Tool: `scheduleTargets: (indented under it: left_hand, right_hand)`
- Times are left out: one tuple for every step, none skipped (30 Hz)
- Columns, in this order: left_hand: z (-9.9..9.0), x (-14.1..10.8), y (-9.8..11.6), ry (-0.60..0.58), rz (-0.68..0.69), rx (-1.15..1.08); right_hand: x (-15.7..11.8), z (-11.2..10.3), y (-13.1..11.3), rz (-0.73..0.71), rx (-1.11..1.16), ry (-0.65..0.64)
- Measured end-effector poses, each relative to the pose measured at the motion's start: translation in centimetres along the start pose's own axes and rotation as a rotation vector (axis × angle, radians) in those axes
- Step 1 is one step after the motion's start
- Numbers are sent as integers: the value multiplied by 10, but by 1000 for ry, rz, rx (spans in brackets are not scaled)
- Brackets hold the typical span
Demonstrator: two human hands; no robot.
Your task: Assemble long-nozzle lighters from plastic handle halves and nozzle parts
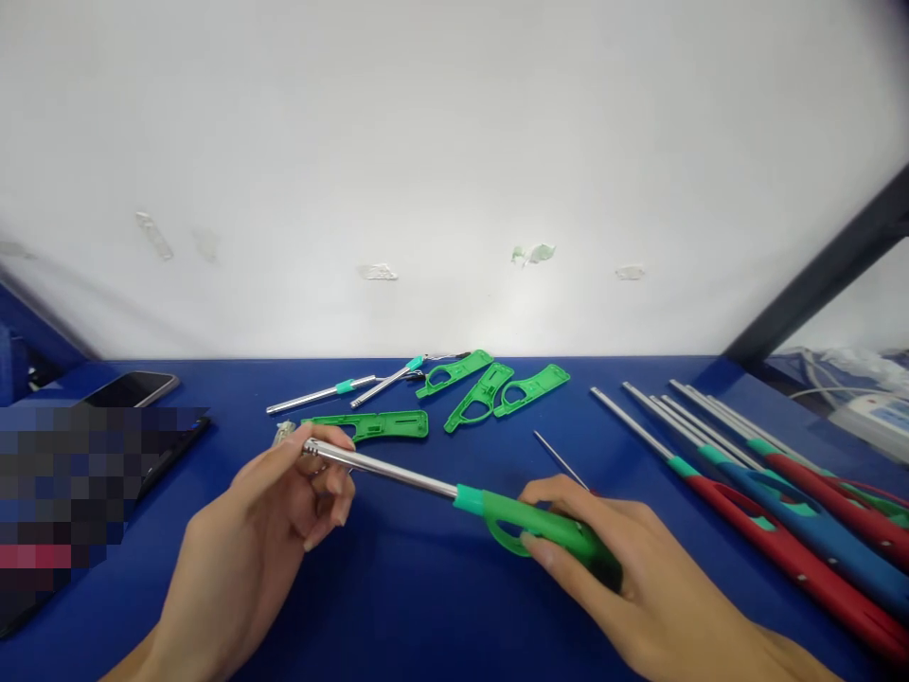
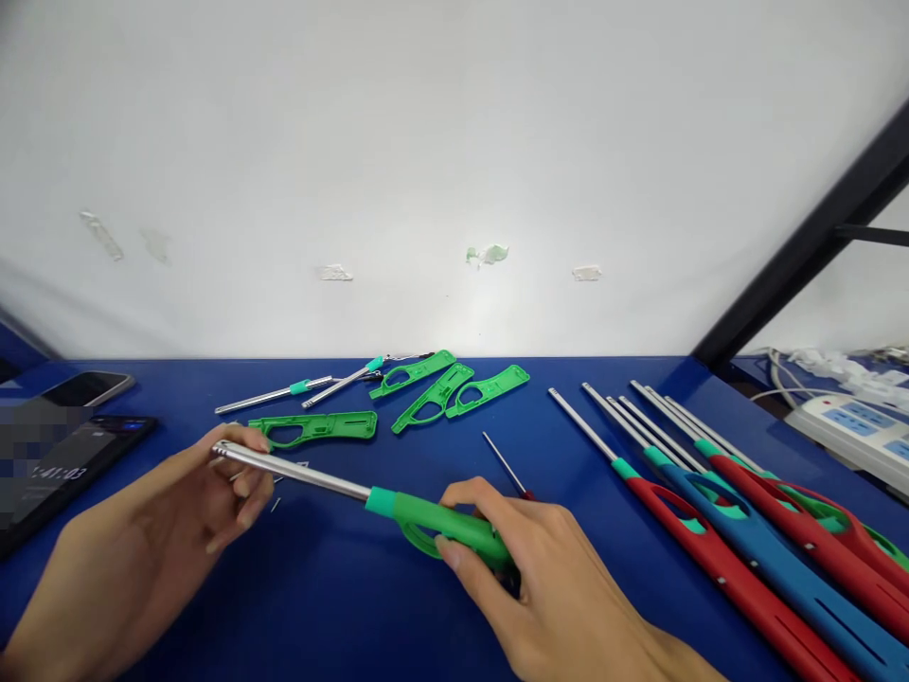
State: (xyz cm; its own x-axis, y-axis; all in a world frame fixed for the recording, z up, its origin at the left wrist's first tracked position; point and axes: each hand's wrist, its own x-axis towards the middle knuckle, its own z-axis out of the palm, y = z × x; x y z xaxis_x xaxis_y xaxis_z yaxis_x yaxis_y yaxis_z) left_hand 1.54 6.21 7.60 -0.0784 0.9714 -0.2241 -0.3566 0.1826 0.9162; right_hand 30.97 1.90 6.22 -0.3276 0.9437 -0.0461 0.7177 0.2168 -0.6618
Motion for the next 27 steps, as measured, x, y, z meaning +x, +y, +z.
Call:
scheduleTargets:
  left_hand:
    - [0, -1, 0, -44, -26, -30]
    - [0, -2, 0, -81, -53, -53]
    - [-1, -2, 0, -110, -76, -72]
    - [-1, -3, 0, -130, -96, -87]
    - [-1, -4, 0, -145, -117, -99]
    - [-2, -5, 0, -155, -136, -108]
    - [-3, -5, 0, -157, -150, -116]
    - [-4, -6, -1, -156, -161, -124]
    - [-5, -6, -1, -156, -167, -134]
    - [-6, -6, -1, -154, -170, -142]
    - [-7, -6, -2, -152, -169, -151]
    - [-7, -6, -2, -151, -168, -161]
    - [-7, -6, -2, -150, -168, -168]
    - [-8, -5, -2, -148, -166, -172]
    - [-7, -5, -1, -147, -161, -170]
    - [-7, -5, -1, -151, -153, -161]
    - [-7, -5, 0, -159, -143, -145]
    - [-6, -5, 1, -172, -128, -125]
    - [-6, -5, 2, -185, -112, -104]
    - [-5, -6, 3, -201, -99, -87]
    - [-4, -7, 4, -217, -86, -74]
    - [-4, -8, 5, -229, -74, -65]
    - [-3, -8, 5, -233, -64, -61]
    - [-4, -8, 5, -233, -60, -61]
    - [-4, -9, 5, -230, -60, -62]
    - [-5, -8, 4, -223, -61, -65]
    - [-6, -8, 3, -212, -64, -70]
  right_hand:
    - [0, 0, 0, 0, -11, -2]
    - [0, -1, 0, -3, -18, -3]
    - [0, -1, 0, -8, -22, -4]
    - [0, -1, 0, -11, -27, -4]
    - [0, 0, 0, -17, -32, 3]
    - [-1, 1, 1, -21, -37, 14]
    - [-2, 1, 1, -26, -41, 26]
    - [-2, 2, 2, -29, -46, 35]
    - [-3, 3, 3, -31, -51, 47]
    - [-3, 4, 4, -34, -56, 57]
    - [-3, 5, 5, -42, -61, 70]
    - [-3, 6, 6, -53, -67, 86]
    - [-2, 6, 6, -64, -73, 105]
    - [-2, 6, 7, -73, -77, 118]
    - [-1, 6, 7, -79, -79, 127]
    - [0, 6, 7, -83, -78, 130]
    - [0, 6, 7, -83, -78, 129]
    - [1, 6, 8, -83, -78, 127]
    - [1, 5, 8, -85, -80, 128]
    - [1, 5, 8, -88, -84, 134]
    - [1, 5, 8, -89, -90, 141]
    - [0, 5, 9, -91, -96, 145]
    - [0, 5, 9, -93, -102, 148]
    - [-1, 6, 10, -95, -106, 152]
    - [-2, 6, 10, -97, -109, 155]
    - [-2, 5, 10, -99, -109, 159]
    - [-2, 5, 10, -101, -108, 161]
